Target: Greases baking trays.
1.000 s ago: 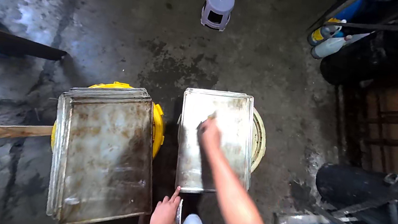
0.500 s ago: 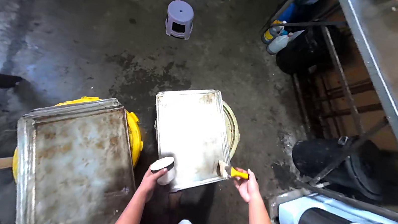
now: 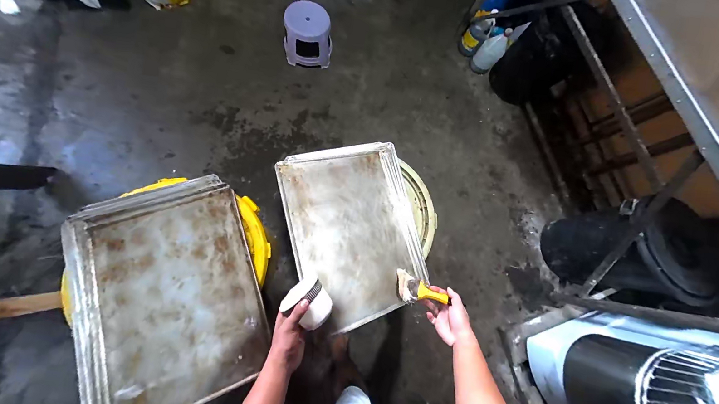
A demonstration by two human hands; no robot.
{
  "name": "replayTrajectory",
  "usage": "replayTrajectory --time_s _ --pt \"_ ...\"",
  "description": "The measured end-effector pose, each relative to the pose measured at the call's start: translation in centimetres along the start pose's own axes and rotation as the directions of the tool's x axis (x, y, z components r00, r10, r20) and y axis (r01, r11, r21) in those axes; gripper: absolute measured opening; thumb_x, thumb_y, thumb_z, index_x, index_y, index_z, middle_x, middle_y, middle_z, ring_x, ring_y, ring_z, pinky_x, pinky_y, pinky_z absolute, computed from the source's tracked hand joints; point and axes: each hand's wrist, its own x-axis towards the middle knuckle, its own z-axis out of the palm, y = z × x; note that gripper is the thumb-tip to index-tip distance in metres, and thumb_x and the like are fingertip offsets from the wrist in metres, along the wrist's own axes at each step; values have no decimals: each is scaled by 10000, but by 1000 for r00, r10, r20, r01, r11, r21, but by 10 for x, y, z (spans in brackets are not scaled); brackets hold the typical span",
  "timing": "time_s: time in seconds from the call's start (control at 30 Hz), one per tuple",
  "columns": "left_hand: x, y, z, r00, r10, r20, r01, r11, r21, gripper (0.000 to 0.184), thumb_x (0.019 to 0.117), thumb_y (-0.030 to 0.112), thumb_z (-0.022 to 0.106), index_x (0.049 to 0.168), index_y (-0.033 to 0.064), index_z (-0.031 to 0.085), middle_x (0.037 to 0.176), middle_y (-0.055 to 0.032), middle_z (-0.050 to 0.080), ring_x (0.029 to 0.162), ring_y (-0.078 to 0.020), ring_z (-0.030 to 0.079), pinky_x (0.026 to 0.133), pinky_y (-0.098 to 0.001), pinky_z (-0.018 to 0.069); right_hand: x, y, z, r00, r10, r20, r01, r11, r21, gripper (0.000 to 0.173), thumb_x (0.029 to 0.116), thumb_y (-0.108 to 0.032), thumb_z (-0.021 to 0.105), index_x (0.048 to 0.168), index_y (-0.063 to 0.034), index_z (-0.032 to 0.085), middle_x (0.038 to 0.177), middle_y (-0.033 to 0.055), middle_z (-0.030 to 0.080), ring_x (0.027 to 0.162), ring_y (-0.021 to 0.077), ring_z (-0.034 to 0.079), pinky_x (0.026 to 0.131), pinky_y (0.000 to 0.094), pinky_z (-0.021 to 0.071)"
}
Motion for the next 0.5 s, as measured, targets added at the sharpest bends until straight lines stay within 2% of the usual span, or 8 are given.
replayTrajectory --time_s 0.07,0.1,0.2,0.33,0.4,0.5 --pt "-9 5 -7 999 21 -39 -21 1000 14 470 993 144 586 1413 -1 433 1160 -161 674 993 -198 695 868 -381 600 -8 13 4 999 -49 -23 49 998 -32 495 1120 -409 260 1168 -104 646 1018 66 669 918 200 603 833 421 472" --pt "-15 7 -12 998 31 -52 -30 999 26 466 1002 133 592 1417 -4 431 1170 -168 669 1000 -204 692 874 -384 596 -13 22 7 998 -59 -37 58 998 -16 485 1117 -407 270 1150 -99 644 997 65 660 912 202 599 839 432 471" --pt "-27 10 -38 994 84 -73 -80 995 64 505 960 111 644 1410 -13 451 1188 -184 672 1020 -219 692 892 -397 593 -31 56 13 999 -24 -34 25 999 34 490 1111 -412 264 1196 -83 616 1055 101 656 955 231 609 837 453 483" --pt "-38 28 -73 973 156 -168 -143 986 87 534 971 82 661 1441 -20 427 1241 -196 646 1073 -228 673 935 -409 575 -51 108 24 999 41 3 -41 999 -31 520 1111 -420 249 1209 -93 642 1015 84 683 901 197 629 762 382 487" --pt "-39 39 -90 965 187 -185 -175 981 81 558 956 75 679 1440 -28 421 1254 -199 639 1086 -232 668 947 -410 572 -60 131 34 996 79 42 -78 997 -25 535 1115 -423 246 1226 -81 642 1034 97 680 933 209 622 808 397 480" --pt "-42 58 -112 958 231 -168 -223 972 67 550 942 85 697 1417 -30 444 1232 -193 648 1068 -226 673 935 -401 576 -72 155 55 994 80 69 -80 997 8 526 1110 -427 248 1141 -77 639 906 83 678 752 177 624 661 333 502"
